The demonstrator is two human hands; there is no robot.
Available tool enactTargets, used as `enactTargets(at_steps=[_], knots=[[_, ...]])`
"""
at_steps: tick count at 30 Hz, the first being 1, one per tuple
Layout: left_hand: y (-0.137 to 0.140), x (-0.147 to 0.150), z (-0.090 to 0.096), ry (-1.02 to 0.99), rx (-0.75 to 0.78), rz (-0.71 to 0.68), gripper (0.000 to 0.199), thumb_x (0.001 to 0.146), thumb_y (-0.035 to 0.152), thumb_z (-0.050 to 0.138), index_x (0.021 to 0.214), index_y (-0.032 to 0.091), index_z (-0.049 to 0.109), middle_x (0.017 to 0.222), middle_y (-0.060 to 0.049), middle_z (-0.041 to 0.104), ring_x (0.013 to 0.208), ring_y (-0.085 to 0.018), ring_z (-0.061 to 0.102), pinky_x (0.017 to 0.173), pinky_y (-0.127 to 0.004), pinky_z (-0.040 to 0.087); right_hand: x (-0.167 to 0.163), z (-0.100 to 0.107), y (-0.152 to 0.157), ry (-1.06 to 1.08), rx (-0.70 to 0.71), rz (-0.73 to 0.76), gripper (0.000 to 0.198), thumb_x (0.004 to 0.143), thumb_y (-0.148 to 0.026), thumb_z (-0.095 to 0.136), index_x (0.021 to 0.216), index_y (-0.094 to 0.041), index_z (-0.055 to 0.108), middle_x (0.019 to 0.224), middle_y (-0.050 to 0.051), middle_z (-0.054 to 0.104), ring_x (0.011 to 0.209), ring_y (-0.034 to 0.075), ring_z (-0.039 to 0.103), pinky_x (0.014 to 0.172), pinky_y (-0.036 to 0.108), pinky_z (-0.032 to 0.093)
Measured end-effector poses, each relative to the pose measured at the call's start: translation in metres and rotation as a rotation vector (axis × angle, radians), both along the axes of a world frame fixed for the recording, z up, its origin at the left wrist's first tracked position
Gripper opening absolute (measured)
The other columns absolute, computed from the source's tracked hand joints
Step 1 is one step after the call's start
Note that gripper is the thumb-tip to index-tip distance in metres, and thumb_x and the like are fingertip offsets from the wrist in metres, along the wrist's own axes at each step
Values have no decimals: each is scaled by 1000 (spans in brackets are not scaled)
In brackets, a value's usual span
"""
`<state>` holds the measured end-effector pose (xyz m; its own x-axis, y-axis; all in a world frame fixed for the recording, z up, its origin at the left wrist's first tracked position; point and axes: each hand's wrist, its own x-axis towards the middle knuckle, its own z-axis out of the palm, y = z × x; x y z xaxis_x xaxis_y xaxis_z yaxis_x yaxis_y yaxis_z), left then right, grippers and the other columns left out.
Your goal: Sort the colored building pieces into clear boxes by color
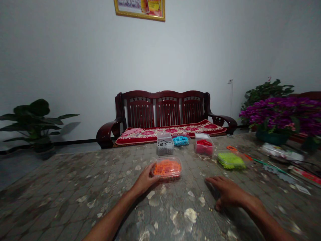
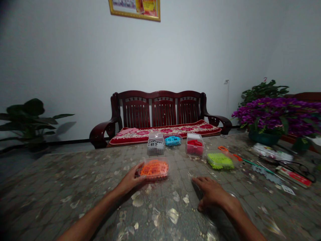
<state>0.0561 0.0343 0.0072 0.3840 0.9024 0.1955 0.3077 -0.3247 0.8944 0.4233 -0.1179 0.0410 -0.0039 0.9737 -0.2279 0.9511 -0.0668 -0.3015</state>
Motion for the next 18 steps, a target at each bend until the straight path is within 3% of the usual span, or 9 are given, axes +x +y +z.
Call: enactTargets(at_steps=[3,7,10,12,15,18], knots=[[-16,35,6,-42,5,-2,67,74,34,72,137,16,56,137,-14,61,117,-29,61,102,-42,49,-7,-3,-3,49,62,-27,82,57,-28,80,137,-22,61,145,14,57,131,36,53,110,46,42],[-38,78,9,-146,-106,-59,58,82,28,63,138,19,51,142,-12,56,93,-18,68,86,-32,55,-28,-1,6,107,387,-45,45,82,-27,60,126,-21,65,126,11,68,117,29,62,101,44,48],[-54,92,9,-115,-14,66,41,87,26,55,128,18,56,132,-12,60,93,-18,68,88,-34,54,-43,5,18,40,625,109,32,88,-22,54,117,-22,67,118,11,68,114,27,59,98,43,47],[-65,94,9,-43,98,65,31,89,24,52,118,19,60,119,-10,64,91,-20,67,89,-36,53,-50,6,28,-6,677,201,24,88,-19,55,108,-22,68,112,11,67,108,25,59,94,39,47],[-84,93,9,84,258,-110,21,87,16,50,102,21,65,103,-6,67,92,-20,65,89,-35,51,-51,3,40,-42,666,242,15,86,-17,58,98,-20,66,107,9,66,101,22,57,89,34,46],[-102,100,8,187,386,-386,17,87,14,56,96,22,68,100,-4,70,100,-21,64,93,-33,49,-48,1,47,-78,635,268,11,86,-17,60,96,-19,65,105,9,66,97,21,56,85,31,44]])
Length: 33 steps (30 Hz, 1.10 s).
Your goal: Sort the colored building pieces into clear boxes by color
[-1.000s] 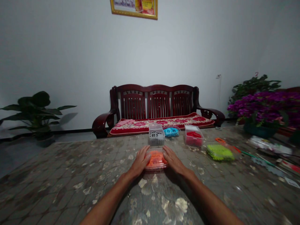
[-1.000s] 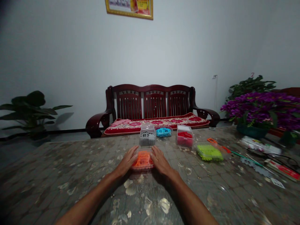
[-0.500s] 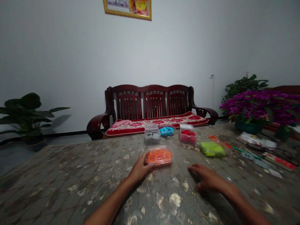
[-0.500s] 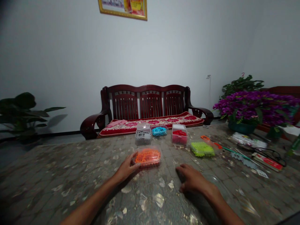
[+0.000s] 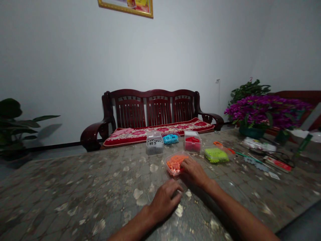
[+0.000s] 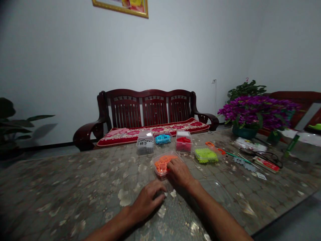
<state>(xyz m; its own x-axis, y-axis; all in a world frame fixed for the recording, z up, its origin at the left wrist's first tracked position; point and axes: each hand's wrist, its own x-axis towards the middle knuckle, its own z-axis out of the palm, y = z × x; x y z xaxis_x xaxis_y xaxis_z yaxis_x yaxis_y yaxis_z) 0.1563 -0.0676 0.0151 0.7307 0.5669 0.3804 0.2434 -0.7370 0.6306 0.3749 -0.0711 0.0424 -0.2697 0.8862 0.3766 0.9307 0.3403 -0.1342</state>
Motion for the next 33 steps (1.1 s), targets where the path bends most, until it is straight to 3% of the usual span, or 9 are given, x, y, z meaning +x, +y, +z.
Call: enactTargets(at_steps=[2,3,5,9,13,17,20,26,33], knots=[[-10,12,0,70,104,-225,25,88,22,63,113,24,66,118,-5,70,113,-22,62,102,-34,45,0,4,2,-40,-18,4,10,86,-18,60,95,-19,65,103,9,66,95,21,56,83,31,43],[-15,20,0,106,157,-314,39,88,30,67,126,24,60,132,-7,64,121,-24,58,106,-36,42,-1,7,3,-55,-27,8,10,87,-19,60,95,-19,65,102,9,66,94,21,56,83,31,43],[-22,38,1,196,254,-407,60,87,48,69,139,24,50,143,-10,56,129,-29,51,109,-41,40,-4,13,5,-73,-49,21,10,89,-21,60,97,-19,66,105,9,66,97,21,57,85,31,43],[-31,69,0,376,418,-479,47,92,54,58,124,20,58,125,-12,65,115,-30,57,98,-43,43,-5,20,5,-77,-77,14,12,89,-21,59,98,-19,66,110,9,67,104,22,56,89,31,43],[-29,74,-4,344,499,-449,38,95,49,58,122,21,56,119,-9,65,112,-26,56,99,-40,40,12,18,-1,-67,-70,31,11,89,-20,56,95,-20,65,106,9,66,99,22,56,86,32,43],[-23,49,-4,383,564,-385,27,93,45,64,105,22,57,107,-6,65,103,-23,57,94,-35,42,39,17,-16,-47,-55,36,11,88,-16,53,92,-20,62,104,10,66,97,24,56,85,34,44],[-19,19,-2,400,566,-344,21,93,38,65,104,23,55,105,-4,64,99,-21,56,92,-32,43,58,20,-32,-47,-90,-6,15,84,-12,51,91,-20,61,105,10,65,98,24,57,83,33,44],[-7,-42,8,486,495,-266,15,92,29,64,99,24,52,105,-2,62,98,-20,56,91,-30,44,85,24,-68,-25,-128,-148,20,78,-7,49,86,-21,60,95,7,64,92,22,59,79,31,43],[30,-89,8,480,390,-35,11,89,16,56,96,23,53,105,-3,62,98,-21,56,92,-34,45,98,25,-100,-50,-144,-262,18,74,-11,48,83,-22,60,94,10,65,89,24,60,77,34,44]])
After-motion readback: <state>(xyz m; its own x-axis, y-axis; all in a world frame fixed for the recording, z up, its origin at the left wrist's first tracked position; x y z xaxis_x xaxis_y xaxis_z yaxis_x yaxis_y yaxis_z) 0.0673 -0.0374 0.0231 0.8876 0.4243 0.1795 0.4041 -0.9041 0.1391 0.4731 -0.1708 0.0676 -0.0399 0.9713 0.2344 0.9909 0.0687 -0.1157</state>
